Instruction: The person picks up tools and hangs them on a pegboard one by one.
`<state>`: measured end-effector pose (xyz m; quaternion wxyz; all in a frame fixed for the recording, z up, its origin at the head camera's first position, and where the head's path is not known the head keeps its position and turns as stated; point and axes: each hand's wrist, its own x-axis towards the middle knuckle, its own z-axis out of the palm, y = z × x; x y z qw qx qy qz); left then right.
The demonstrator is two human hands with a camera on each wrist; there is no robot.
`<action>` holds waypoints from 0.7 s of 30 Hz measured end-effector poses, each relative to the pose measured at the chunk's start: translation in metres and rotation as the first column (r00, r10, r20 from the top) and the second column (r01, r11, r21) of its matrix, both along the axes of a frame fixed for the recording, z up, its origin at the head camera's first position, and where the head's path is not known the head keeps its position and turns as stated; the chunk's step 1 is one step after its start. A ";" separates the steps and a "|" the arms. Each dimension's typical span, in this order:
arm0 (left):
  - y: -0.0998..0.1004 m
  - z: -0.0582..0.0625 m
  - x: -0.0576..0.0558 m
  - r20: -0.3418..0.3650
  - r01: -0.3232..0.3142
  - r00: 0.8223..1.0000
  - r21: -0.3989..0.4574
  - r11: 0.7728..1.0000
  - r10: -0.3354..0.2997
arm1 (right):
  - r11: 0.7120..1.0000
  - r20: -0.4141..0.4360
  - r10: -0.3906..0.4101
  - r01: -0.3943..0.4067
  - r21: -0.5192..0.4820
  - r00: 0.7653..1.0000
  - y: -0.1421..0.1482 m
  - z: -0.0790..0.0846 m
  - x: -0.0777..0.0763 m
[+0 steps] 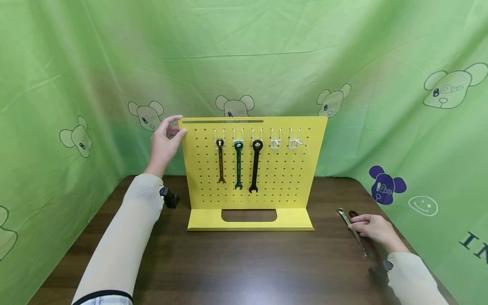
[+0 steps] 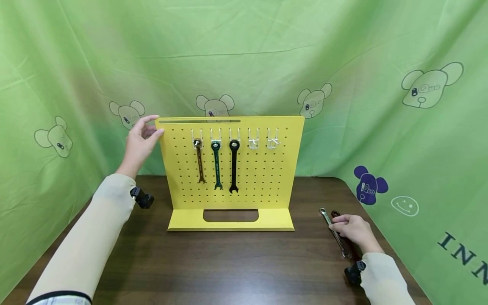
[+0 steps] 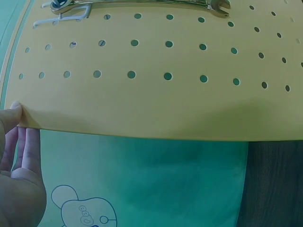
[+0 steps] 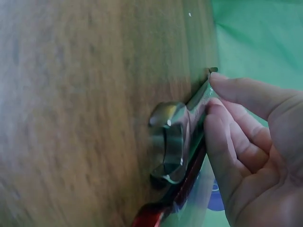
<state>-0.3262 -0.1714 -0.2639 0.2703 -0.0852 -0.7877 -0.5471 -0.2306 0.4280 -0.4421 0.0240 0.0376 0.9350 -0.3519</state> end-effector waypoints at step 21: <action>0.000 0.001 0.000 0.012 -0.010 1.000 -0.005 1.000 0.010 | 0.988 -0.007 -0.104 0.104 0.112 0.995 -0.013 0.005 -0.003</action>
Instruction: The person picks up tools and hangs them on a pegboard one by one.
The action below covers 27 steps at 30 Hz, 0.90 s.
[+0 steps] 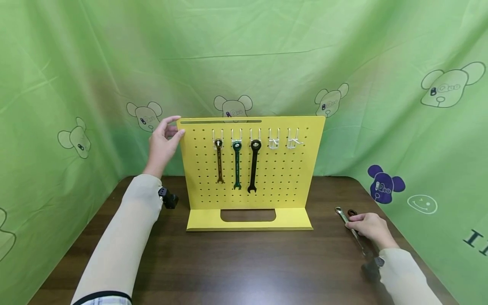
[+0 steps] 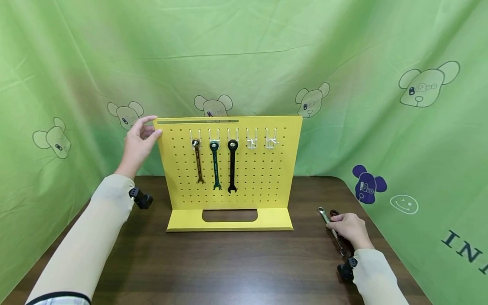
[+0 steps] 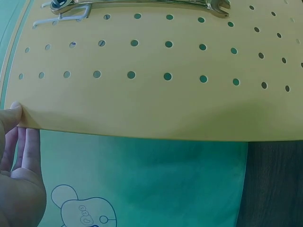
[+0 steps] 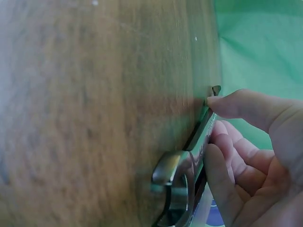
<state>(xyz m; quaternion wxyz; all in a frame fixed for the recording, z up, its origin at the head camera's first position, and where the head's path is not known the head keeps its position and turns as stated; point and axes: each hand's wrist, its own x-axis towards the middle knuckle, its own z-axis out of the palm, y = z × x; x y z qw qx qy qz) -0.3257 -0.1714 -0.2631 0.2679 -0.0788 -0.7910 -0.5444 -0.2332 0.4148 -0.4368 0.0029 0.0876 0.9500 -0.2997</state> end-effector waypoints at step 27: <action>0.001 0.001 0.003 -0.004 0.007 1.000 0.002 1.000 -0.007 | 0.996 -0.027 0.086 -0.085 0.040 0.996 0.003 0.003 0.001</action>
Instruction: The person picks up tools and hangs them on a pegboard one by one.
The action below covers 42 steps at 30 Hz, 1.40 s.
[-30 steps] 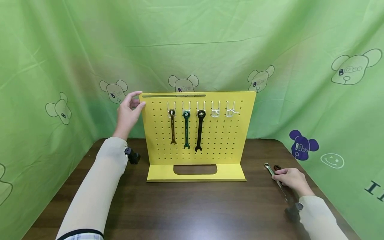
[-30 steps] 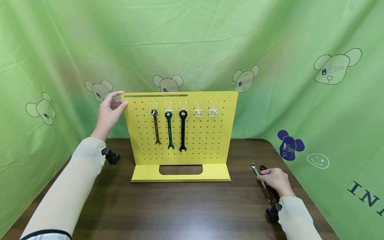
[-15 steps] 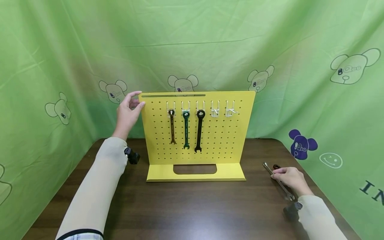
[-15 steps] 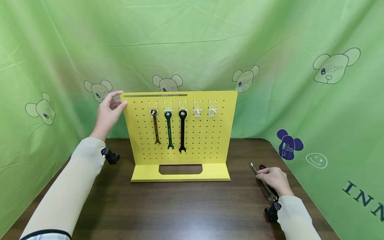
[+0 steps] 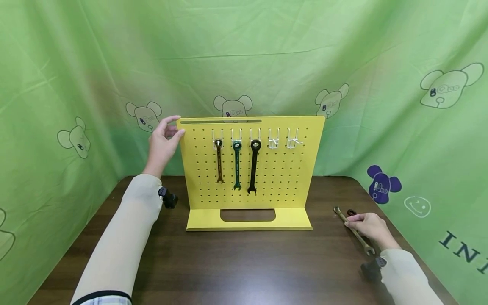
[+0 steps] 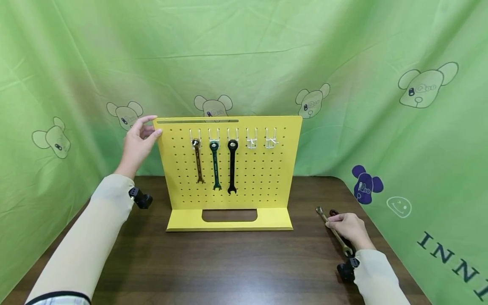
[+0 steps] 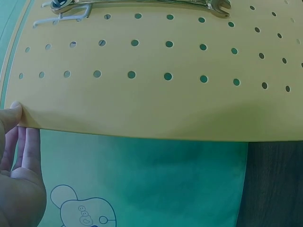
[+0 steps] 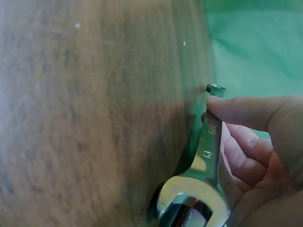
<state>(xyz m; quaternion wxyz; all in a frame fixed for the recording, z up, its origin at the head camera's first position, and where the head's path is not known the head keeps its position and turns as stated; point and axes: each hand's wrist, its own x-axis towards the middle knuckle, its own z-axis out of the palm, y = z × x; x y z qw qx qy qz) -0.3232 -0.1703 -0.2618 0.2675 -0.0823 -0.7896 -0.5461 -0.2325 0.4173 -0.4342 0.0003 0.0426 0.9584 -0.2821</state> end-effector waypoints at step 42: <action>0.000 -0.001 0.003 0.005 -0.002 1.000 0.001 1.000 0.002 | 0.848 -0.106 0.205 -0.231 -0.477 0.973 -0.086 0.070 -0.006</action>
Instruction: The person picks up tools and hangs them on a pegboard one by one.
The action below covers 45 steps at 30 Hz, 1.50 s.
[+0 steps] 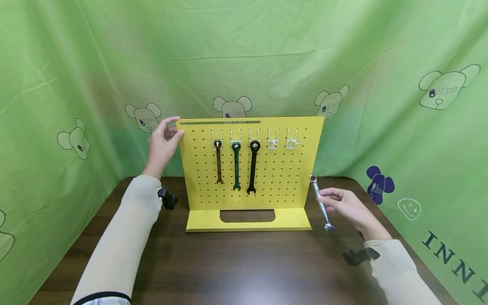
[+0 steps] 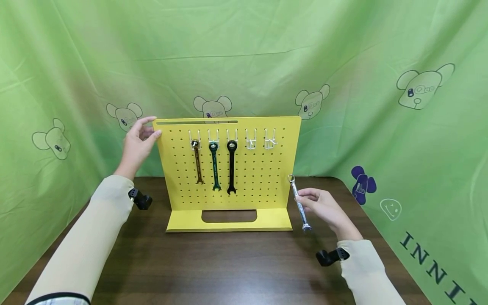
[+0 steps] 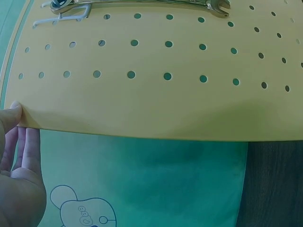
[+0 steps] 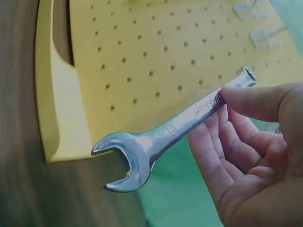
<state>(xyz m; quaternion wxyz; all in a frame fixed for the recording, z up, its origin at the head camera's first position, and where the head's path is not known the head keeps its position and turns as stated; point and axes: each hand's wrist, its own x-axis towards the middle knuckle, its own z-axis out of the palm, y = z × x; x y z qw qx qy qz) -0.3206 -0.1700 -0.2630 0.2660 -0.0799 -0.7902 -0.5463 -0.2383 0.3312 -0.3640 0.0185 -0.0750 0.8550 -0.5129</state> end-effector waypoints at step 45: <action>-0.001 0.000 0.000 -0.016 0.008 1.000 -0.002 1.000 -0.008 | 0.960 -0.132 0.082 -0.114 -0.256 0.988 -0.107 0.052 -0.043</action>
